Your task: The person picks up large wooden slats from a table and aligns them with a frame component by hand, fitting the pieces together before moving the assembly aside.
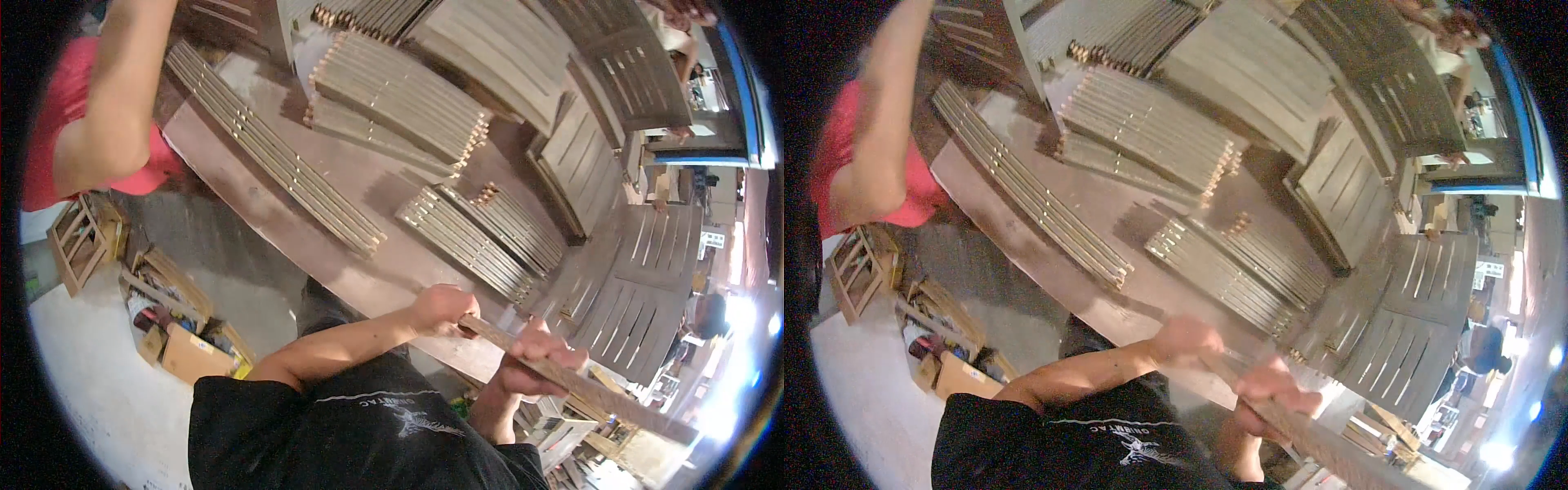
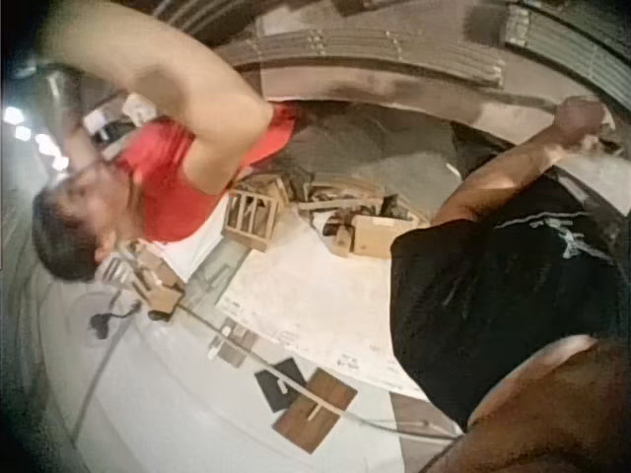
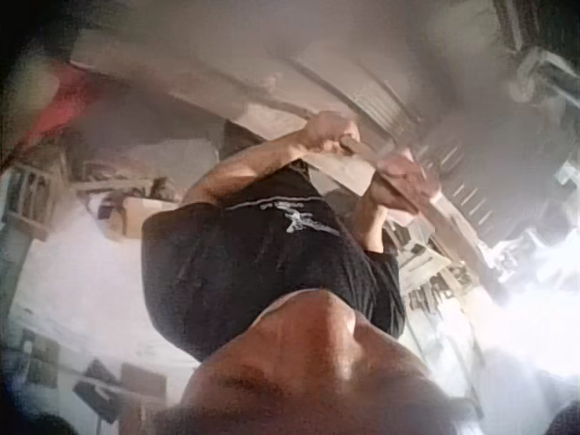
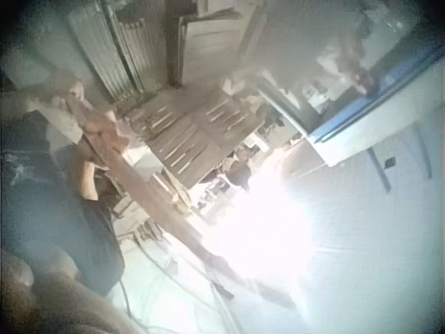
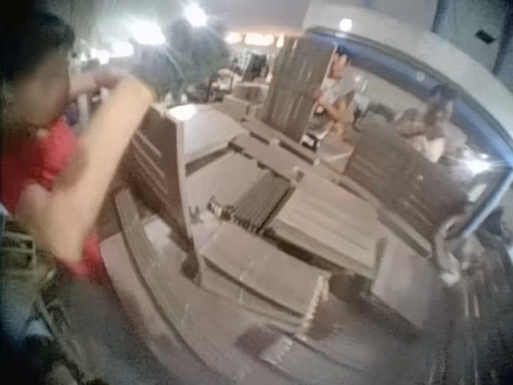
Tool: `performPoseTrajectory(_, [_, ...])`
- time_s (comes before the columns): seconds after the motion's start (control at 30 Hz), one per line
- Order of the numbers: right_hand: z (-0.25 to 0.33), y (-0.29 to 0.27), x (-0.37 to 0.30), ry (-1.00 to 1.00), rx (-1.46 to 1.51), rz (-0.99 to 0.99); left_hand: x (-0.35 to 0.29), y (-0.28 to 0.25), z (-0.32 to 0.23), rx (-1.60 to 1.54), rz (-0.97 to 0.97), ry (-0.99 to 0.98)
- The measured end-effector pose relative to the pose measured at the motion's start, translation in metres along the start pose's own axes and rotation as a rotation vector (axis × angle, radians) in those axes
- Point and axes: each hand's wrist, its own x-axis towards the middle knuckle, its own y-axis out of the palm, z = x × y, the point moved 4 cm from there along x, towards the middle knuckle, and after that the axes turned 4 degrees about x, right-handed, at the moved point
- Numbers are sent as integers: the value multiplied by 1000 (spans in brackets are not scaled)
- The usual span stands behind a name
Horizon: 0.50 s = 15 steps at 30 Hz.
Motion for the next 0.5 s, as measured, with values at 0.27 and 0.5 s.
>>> performPoseTrajectory(0.27, [-1, -52, -8, 245, 138, 340, 4, -10, 3, 62, -114, 151])
performPoseTrajectory(0.5, [-29, -27, -30, 91, -15, -111, 1, -15, -3, -112, -39, 162])
